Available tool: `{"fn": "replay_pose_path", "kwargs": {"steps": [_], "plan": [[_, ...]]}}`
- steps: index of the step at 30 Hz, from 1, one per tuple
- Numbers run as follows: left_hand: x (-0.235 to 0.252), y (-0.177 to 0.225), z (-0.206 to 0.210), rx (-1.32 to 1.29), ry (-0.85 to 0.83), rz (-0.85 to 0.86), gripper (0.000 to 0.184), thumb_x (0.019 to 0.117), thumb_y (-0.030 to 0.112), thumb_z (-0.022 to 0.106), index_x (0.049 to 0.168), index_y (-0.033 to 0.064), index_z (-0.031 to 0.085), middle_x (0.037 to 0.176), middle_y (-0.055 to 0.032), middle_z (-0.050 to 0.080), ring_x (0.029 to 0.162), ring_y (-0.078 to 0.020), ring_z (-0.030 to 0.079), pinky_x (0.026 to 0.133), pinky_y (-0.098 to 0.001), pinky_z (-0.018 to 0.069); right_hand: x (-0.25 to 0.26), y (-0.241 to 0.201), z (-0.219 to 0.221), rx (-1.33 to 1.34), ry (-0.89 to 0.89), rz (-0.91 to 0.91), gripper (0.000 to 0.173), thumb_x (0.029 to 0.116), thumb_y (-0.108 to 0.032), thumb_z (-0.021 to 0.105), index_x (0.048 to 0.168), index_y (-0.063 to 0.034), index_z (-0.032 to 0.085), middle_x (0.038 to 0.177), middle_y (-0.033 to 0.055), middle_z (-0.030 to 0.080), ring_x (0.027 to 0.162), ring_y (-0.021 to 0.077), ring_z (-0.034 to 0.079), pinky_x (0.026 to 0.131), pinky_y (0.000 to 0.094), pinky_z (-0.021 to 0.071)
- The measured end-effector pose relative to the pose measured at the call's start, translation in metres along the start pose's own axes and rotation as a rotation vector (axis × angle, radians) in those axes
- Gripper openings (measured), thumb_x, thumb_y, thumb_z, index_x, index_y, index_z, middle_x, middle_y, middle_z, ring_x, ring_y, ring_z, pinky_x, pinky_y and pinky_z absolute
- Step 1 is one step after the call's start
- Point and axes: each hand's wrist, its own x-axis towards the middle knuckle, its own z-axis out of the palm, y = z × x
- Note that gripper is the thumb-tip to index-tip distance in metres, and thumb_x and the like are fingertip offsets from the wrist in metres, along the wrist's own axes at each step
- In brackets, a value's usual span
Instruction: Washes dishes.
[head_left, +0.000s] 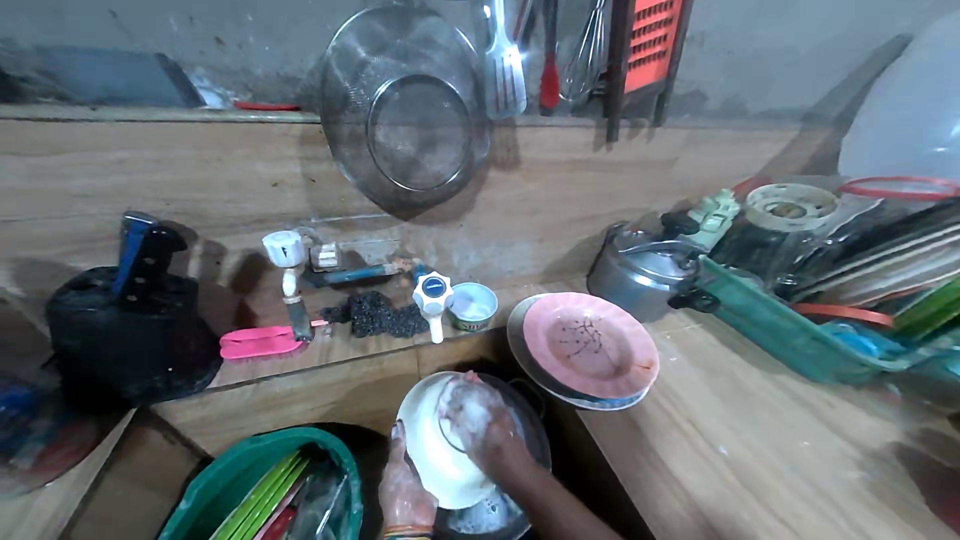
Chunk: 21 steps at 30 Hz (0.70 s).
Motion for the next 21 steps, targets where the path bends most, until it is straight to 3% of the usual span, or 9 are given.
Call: {"fn": "replay_pose_path", "kwargs": {"steps": [3, 5, 7, 9, 10, 13, 17, 20, 21], "plan": [[0.001, 0.007, -0.001, -0.001, 0.048, 0.086, 0.049, 0.1116, 0.040, 0.033, 0.140, 0.0046, 0.052, 0.132, -0.0132, 0.062, 0.119, -0.0209, 0.062, 0.099, -0.0455, 0.0530, 0.014, 0.007, -0.013, -0.236, -0.151, 0.087, 0.027, 0.0957, -0.003, 0.056, 0.115, 0.0029, 0.073, 0.125, 0.0221, 0.070, 0.124, 0.0389, 0.062, 0.108, 0.0517, 0.0466], [0.004, 0.009, -0.004, -0.028, 0.085, 0.121, 0.050, 0.1116, 0.041, 0.033, 0.141, 0.0054, 0.052, 0.133, -0.0125, 0.062, 0.120, -0.0203, 0.062, 0.099, -0.0457, 0.0527, 0.008, -0.008, -0.026, -0.246, -0.329, 0.205, 0.032, 0.0973, 0.001, 0.050, 0.123, 0.0087, 0.068, 0.135, 0.0286, 0.062, 0.133, 0.0440, 0.054, 0.114, 0.0558, 0.0386], [0.005, 0.009, -0.007, -0.047, 0.086, 0.127, 0.050, 0.1118, 0.042, 0.031, 0.141, 0.0058, 0.051, 0.131, -0.0116, 0.062, 0.117, -0.0187, 0.063, 0.097, -0.0439, 0.0539, -0.010, -0.028, -0.034, -0.144, -0.390, 0.217, 0.031, 0.0964, -0.002, 0.056, 0.121, 0.0128, 0.067, 0.131, 0.0329, 0.062, 0.132, 0.0473, 0.054, 0.115, 0.0567, 0.0380], [0.004, 0.006, -0.008, 0.024, 0.084, 0.136, 0.049, 0.1116, 0.040, 0.034, 0.135, 0.0029, 0.056, 0.122, -0.0122, 0.067, 0.108, -0.0180, 0.067, 0.092, -0.0419, 0.0569, -0.020, -0.033, -0.026, -0.014, -0.292, 0.119, 0.026, 0.0899, -0.007, 0.068, 0.111, 0.0080, 0.073, 0.117, 0.0270, 0.071, 0.119, 0.0418, 0.064, 0.109, 0.0542, 0.0455], [0.003, 0.004, -0.008, 0.071, 0.063, 0.140, 0.049, 0.1114, 0.039, 0.036, 0.132, 0.0005, 0.058, 0.119, -0.0135, 0.068, 0.105, -0.0188, 0.067, 0.091, -0.0417, 0.0571, -0.015, -0.035, -0.024, 0.026, -0.261, 0.115, 0.026, 0.0906, -0.008, 0.069, 0.111, 0.0063, 0.074, 0.117, 0.0249, 0.071, 0.119, 0.0397, 0.065, 0.109, 0.0533, 0.0453], [0.002, 0.004, -0.007, 0.098, -0.018, 0.162, 0.048, 0.1118, 0.037, 0.036, 0.132, -0.0005, 0.058, 0.121, -0.0135, 0.068, 0.108, -0.0184, 0.068, 0.094, -0.0409, 0.0571, 0.014, -0.029, -0.029, -0.057, -0.221, 0.217, 0.033, 0.0979, -0.016, 0.064, 0.121, 0.0058, 0.070, 0.127, 0.0248, 0.068, 0.127, 0.0393, 0.060, 0.115, 0.0505, 0.0403], [-0.002, 0.009, -0.004, 0.081, 0.065, 0.179, 0.049, 0.1118, 0.038, 0.035, 0.138, 0.0021, 0.054, 0.131, -0.0133, 0.063, 0.117, -0.0184, 0.063, 0.099, -0.0428, 0.0532, 0.017, 0.004, -0.029, -0.166, -0.356, 0.324, 0.031, 0.1017, -0.012, 0.054, 0.124, 0.0032, 0.069, 0.140, 0.0236, 0.060, 0.136, 0.0393, 0.052, 0.117, 0.0520, 0.0366], [-0.004, 0.004, -0.001, -0.006, 0.162, 0.133, 0.049, 0.1125, 0.036, 0.033, 0.144, 0.0021, 0.047, 0.143, -0.0155, 0.053, 0.127, -0.0207, 0.055, 0.106, -0.0455, 0.0466, -0.022, 0.013, -0.010, 0.164, -0.164, 0.222, 0.022, 0.0983, -0.004, 0.056, 0.111, 0.0031, 0.073, 0.128, 0.0195, 0.067, 0.120, 0.0267, 0.064, 0.106, 0.0399, 0.0520], [-0.003, 0.002, -0.002, -0.040, 0.163, 0.123, 0.049, 0.1127, 0.036, 0.031, 0.146, 0.0033, 0.045, 0.144, -0.0151, 0.052, 0.127, -0.0202, 0.054, 0.105, -0.0457, 0.0467, -0.035, 0.010, 0.000, 0.271, -0.100, 0.175, 0.023, 0.0970, -0.002, 0.058, 0.115, 0.0039, 0.071, 0.131, 0.0210, 0.065, 0.122, 0.0264, 0.064, 0.106, 0.0393, 0.0526]]}}
